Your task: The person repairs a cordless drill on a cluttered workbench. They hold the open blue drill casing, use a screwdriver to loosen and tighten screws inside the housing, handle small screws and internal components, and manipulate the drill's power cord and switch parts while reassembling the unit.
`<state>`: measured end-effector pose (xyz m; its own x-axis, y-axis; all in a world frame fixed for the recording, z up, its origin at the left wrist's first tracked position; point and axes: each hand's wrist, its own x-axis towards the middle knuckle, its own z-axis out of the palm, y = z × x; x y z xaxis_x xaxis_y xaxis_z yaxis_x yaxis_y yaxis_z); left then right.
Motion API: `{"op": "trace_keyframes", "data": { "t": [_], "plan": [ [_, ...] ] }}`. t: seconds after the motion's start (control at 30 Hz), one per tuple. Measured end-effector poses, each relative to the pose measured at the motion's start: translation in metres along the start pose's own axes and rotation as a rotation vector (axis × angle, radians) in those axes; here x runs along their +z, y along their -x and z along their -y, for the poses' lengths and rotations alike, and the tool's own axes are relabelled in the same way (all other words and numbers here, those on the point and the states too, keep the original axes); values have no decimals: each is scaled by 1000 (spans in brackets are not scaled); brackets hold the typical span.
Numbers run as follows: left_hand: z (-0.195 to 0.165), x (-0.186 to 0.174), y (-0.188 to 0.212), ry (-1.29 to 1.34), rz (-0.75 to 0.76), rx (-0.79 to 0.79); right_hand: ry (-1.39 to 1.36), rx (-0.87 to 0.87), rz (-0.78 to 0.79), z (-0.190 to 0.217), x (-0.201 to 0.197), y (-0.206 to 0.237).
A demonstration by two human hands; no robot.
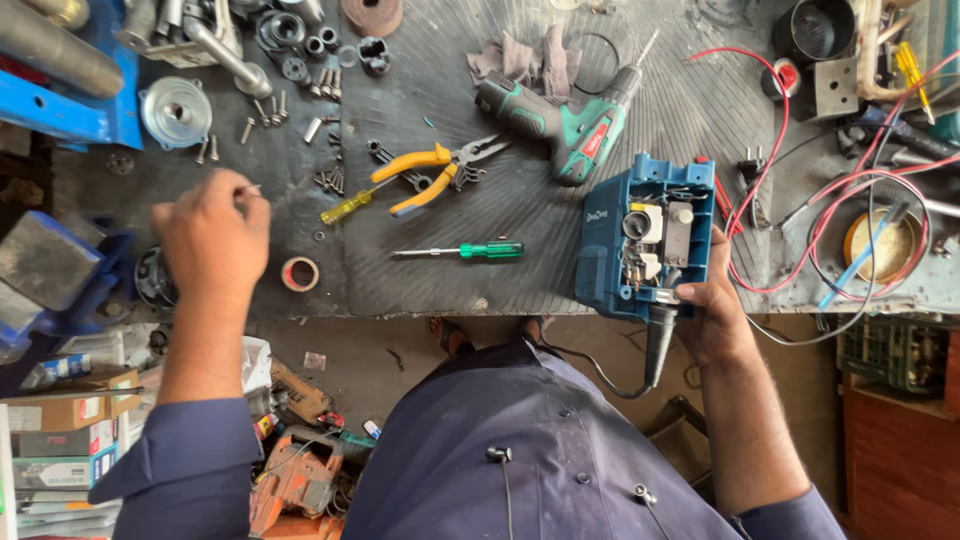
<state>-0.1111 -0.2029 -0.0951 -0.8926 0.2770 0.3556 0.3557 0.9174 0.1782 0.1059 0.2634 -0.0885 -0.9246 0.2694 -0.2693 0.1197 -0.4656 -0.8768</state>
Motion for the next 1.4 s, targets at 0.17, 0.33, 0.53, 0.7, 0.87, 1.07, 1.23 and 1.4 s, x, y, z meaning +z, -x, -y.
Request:
{"op": "trace_keyframes", "data": {
  "t": [0.17,0.33,0.53,0.7,0.87,1.07,1.23,1.4],
  "plan": [
    [-87,3,20,480,77,-46,5,19,8,-2,-8,0],
    [-200,-28,28,831,290,61,49,107,-8,6,-25,-2],
    [-324,-53,20,882,338,444,100,49,117,5,-55,-13],
    [-374,-42,7,620,431,653,56,-20,192,-9,-69,-15],
    [-398,-38,0,343,568,701,57,-31,205,-10,-74,-15],
    [-420,-40,-14,116,749,752,134,-164,247,-18,-81,-19],
    [-431,-36,-24,172,918,569,172,-184,237,-27,-88,-21],
    [-437,-33,-29,112,1014,504,209,-193,241,-28,-90,-21]
  ]
}}
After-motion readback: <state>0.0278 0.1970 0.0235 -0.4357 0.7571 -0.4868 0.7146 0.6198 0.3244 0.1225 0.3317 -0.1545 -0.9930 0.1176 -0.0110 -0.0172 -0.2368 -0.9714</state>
